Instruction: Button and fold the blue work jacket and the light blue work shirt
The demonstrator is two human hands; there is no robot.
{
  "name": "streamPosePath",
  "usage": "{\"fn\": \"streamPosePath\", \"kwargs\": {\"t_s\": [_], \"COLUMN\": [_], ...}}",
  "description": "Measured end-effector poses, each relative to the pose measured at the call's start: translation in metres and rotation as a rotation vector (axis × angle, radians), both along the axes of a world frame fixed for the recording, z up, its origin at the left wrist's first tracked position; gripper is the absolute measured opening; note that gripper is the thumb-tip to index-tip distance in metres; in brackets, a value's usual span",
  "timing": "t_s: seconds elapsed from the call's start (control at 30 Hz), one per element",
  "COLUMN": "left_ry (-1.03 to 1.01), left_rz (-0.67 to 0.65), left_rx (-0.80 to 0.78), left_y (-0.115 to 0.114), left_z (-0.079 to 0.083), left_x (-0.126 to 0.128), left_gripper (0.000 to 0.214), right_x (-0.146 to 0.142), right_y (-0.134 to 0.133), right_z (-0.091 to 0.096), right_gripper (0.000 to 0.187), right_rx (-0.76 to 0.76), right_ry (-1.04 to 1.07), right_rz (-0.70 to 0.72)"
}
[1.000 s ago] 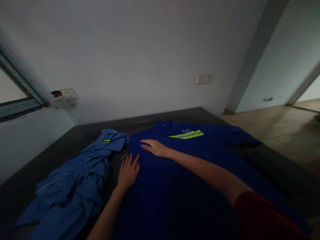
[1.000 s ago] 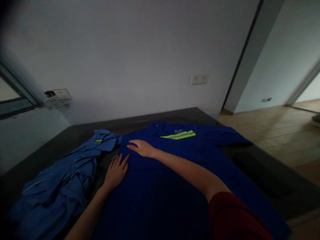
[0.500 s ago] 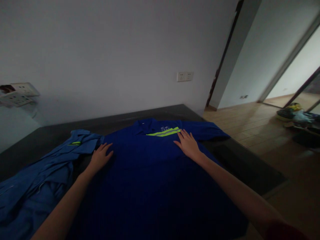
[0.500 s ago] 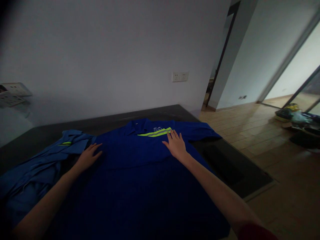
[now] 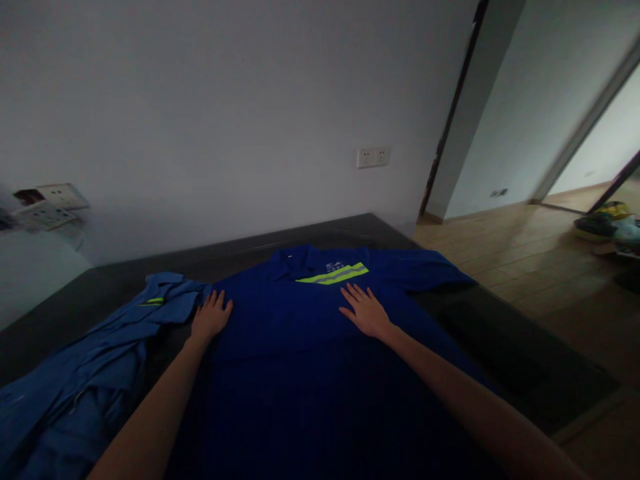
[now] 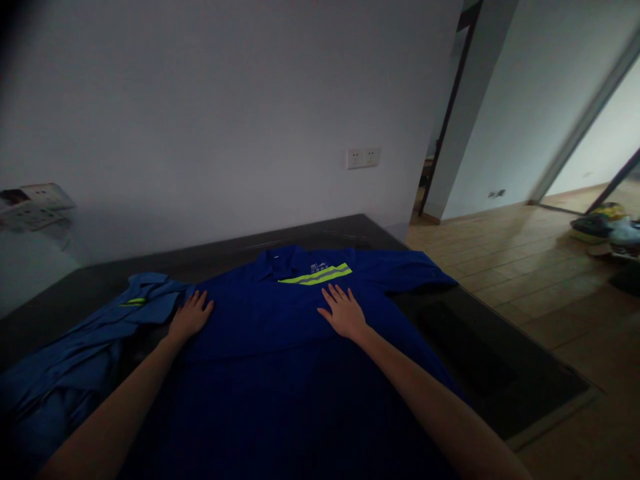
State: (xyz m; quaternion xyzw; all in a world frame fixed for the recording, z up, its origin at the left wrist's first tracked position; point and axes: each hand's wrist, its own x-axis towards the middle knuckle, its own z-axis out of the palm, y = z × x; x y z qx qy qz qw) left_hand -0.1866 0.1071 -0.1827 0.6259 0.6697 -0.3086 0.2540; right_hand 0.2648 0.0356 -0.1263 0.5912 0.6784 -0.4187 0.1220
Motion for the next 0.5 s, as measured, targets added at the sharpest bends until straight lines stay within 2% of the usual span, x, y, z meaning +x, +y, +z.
{"fn": "streamPosePath", "kwargs": {"t_s": [0.13,0.23,0.37,0.43,0.5], "left_ry": [0.03,0.032,-0.036,-0.079,-0.145], "left_rz": [0.013,-0.013,-0.121,-0.136,-0.15], "left_rx": [-0.032,0.114,0.421,0.462,0.466], "left_y": [0.002,0.0,0.0,0.006,0.015], "left_z": [0.004,0.015,0.035,0.041,0.041], "left_x": [0.006,0.013,0.033,0.053,0.083], "left_gripper": [0.063,0.06,0.049,0.045,0.043], "right_x": [-0.001,-0.001,0.011,0.028,0.058], "right_y": [0.002,0.002,0.008,0.015,0.022], "right_z": [0.0,0.004,0.01,0.015,0.019], "right_gripper": [0.067,0.062,0.048,0.04,0.032], "right_rx": [0.002,-0.006,-0.03,-0.022,-0.007], "right_ry": [0.024,0.108,0.387,0.448,0.429], "right_rz": [-0.04,-0.126,-0.508,-0.678,-0.791]}}
